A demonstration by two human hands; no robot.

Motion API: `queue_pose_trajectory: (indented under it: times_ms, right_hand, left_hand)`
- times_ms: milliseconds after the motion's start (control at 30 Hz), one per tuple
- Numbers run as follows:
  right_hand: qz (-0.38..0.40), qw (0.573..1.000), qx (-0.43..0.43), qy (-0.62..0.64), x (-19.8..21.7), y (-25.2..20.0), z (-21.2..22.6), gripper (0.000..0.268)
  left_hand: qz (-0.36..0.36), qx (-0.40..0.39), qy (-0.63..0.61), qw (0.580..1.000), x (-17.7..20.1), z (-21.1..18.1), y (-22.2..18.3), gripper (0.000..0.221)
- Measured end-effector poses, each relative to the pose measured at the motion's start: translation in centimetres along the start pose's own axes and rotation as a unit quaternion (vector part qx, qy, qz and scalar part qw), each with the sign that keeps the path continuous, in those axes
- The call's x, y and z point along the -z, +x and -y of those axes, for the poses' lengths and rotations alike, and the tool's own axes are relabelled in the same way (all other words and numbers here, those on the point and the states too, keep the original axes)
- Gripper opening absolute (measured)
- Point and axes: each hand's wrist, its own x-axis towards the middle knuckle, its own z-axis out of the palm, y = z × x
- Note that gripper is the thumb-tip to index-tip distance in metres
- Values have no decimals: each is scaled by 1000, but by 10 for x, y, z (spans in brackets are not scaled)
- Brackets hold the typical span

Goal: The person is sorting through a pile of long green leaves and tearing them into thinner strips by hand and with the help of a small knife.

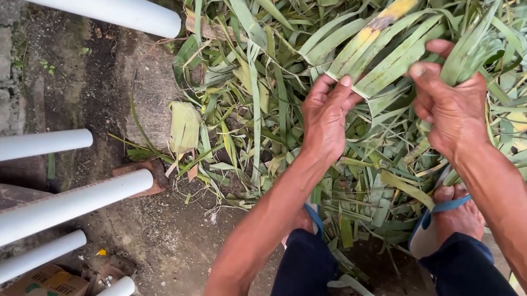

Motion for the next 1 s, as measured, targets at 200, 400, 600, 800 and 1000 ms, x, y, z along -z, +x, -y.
queue_pose_trajectory:
  times_ms: [200, 400, 600, 800, 1000]
  right_hand:
    - [-2, 997, -17, 76, 19, 3, 6, 37]
    - [-32, 988, -23, 150, 27, 6, 11, 45]
    - [-62, 986, -11, 151, 35, 6, 10, 45]
    - [-90, 986, -11, 142, 51, 4, 1, 39]
    - [-117, 987, -74, 85, 47, -5, -28, 36]
  left_hand:
    - [-20, 12, -11, 1000, 4, -5, 4, 18]
    - [-13, 34, -47, 998, 11, -2, 7, 19]
    - [-16, 57, -99, 993, 12, -7, 14, 12]
    - [-29, 79, -137, 987, 16, -12, 17, 6]
    - [-89, 107, -189, 972, 6, -16, 16, 4]
